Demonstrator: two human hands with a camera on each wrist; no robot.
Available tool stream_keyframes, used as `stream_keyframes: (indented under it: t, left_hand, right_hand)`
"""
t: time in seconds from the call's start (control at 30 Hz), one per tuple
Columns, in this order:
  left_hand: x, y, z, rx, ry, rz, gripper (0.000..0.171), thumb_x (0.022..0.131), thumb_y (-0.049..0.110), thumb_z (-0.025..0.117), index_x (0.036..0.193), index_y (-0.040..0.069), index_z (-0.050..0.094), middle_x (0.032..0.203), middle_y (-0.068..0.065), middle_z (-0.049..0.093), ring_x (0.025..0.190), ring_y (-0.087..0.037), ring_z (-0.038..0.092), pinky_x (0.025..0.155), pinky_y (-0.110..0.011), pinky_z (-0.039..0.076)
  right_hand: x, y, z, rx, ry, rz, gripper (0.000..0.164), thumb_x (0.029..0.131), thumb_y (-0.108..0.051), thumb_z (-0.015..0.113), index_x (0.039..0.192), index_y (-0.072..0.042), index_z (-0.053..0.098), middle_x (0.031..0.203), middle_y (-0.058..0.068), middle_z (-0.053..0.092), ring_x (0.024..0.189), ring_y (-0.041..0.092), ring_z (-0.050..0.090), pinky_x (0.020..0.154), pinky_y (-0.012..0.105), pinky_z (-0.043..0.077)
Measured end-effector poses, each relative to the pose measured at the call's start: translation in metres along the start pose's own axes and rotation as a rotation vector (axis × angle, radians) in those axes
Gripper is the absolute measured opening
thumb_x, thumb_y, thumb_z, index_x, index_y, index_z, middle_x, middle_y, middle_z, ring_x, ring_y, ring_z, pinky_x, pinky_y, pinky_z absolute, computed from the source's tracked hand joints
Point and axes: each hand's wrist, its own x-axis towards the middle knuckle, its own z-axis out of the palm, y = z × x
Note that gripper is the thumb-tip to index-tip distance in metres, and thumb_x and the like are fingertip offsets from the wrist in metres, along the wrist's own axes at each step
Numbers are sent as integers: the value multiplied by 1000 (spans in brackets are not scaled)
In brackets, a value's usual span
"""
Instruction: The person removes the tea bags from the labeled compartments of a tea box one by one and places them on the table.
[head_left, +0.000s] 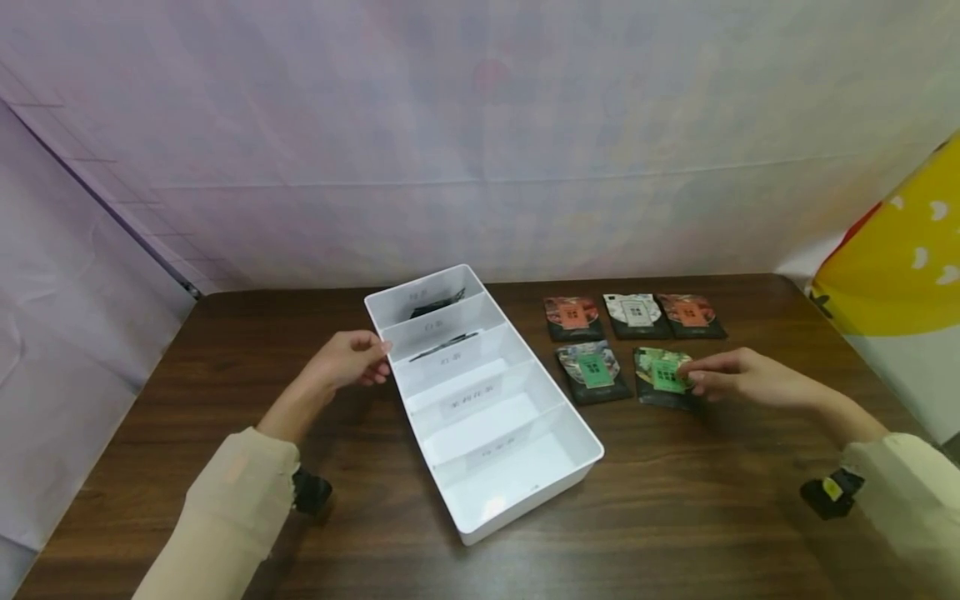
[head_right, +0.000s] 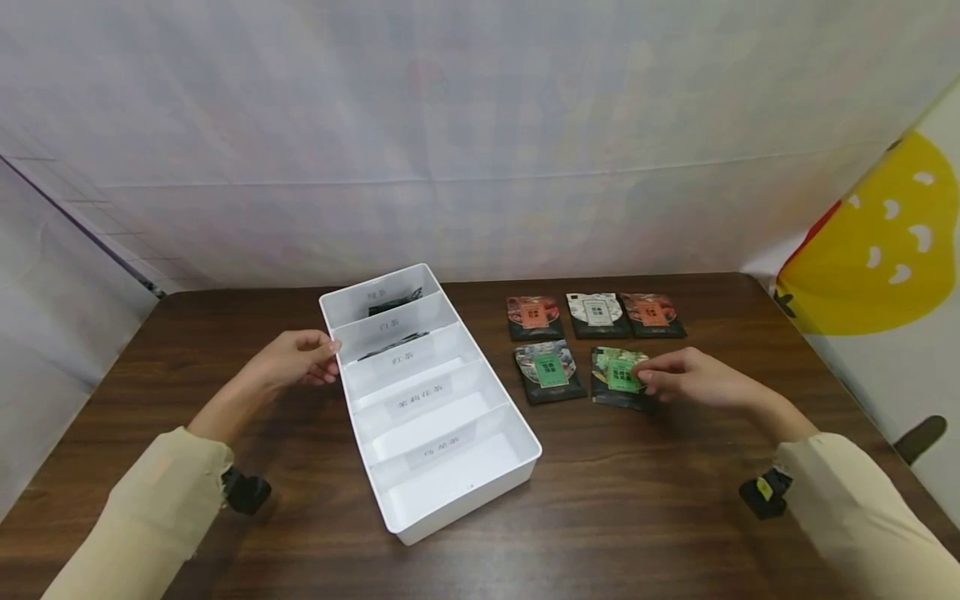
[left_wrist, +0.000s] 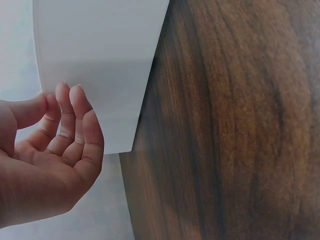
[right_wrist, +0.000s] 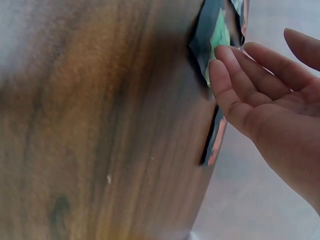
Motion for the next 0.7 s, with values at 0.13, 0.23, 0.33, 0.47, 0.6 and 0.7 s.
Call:
stream_keyframes:
  t: [0.13,0.23,0.33,0.47,0.6,0.7]
  left_hand:
    - [0,0,0,-9,-1,3,16,96,11,48,89,-4,52,66,-3,57,60,-10,57,67,-32,51]
    - [-1,0,0,-7,1,0,16,96,11,48,89,-4,52,66,-3,57,60,-10,57,68,-33,51]
    - [-2,1,0,-3,4,-3,16,96,11,48,89,-3,52,66,-3,57,61,-10,58,69,-34,51]
    - [-2,2,0,-8,3,4,16,95,11,48,89,-3,52,66,-2,57,61,-10,58,69,-33,50]
    - [-2,2,0,-7,4,7,16,95,11,48,89,-3,52,65,-2,57,60,-10,57,68,-32,50]
    - [-2,2,0,-4,4,4,16,95,11,48,89,-4,52,66,-2,57,60,-10,57,68,-33,50]
  right_hand:
    - [1,0,4,7,-14,65,41,97,-16,45,126,13,43,127,33,41,106,33,54,78,33,50]
    - [3,0,5,-23,3,119,42,98,-20,43,126,12,45,126,31,45,107,36,52,79,35,50]
    - [6,0,6,-59,29,147,45,98,-25,42,125,11,47,123,30,48,108,38,50,79,38,50]
    - [9,-1,6,-86,46,150,49,98,-31,42,125,10,47,124,30,48,110,40,49,79,40,49]
    - [11,-1,6,-110,53,137,49,98,-33,41,125,7,48,126,28,47,113,40,47,80,40,49]
    - [13,0,6,-115,57,139,49,98,-34,40,126,5,49,127,26,47,115,40,46,81,40,48]
